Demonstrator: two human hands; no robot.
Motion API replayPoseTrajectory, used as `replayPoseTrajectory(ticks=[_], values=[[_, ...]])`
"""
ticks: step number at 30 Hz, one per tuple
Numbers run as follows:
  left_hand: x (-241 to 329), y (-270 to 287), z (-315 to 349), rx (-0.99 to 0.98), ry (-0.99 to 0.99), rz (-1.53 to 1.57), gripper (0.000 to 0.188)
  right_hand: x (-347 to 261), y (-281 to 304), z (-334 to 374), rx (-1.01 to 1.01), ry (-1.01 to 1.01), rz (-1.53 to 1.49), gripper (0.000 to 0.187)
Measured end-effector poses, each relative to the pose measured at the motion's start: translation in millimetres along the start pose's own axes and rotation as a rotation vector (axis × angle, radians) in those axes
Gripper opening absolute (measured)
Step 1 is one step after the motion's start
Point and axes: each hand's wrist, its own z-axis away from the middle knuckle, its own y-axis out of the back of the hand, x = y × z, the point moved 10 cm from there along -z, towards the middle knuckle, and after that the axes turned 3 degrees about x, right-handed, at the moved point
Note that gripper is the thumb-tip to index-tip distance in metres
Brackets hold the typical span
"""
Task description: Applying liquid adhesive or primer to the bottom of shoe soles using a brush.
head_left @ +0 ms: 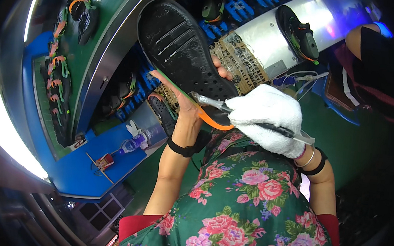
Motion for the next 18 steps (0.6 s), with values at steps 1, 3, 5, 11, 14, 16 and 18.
replayPoseTrajectory(ticks=[1,3,5,11,14,16,18], values=[[1,-3,0,-0.027,-0.006,-0.018,0.115,-2,-2,1,-0.001,0.019,0.028,0.021],[2,-6,0,-0.053,-0.01,-0.037,0.11,-9,-4,3,-0.019,0.072,0.098,0.022],[0,-8,-4,-0.042,0.011,-0.041,0.112,-10,-4,4,-0.031,0.074,0.1,0.022],[-1,-7,-8,-0.091,0.032,-0.078,0.118,21,9,8,0.024,-0.153,-0.063,0.018],[1,-9,-8,-0.096,0.034,-0.097,0.118,15,7,8,-0.018,-0.093,-0.001,0.017],[-1,-9,-10,-0.096,0.046,-0.114,0.118,9,9,8,-0.021,-0.05,0.01,0.017],[-3,-9,-11,-0.098,0.057,-0.132,0.118,14,8,9,-0.068,-0.093,-0.058,0.022]])
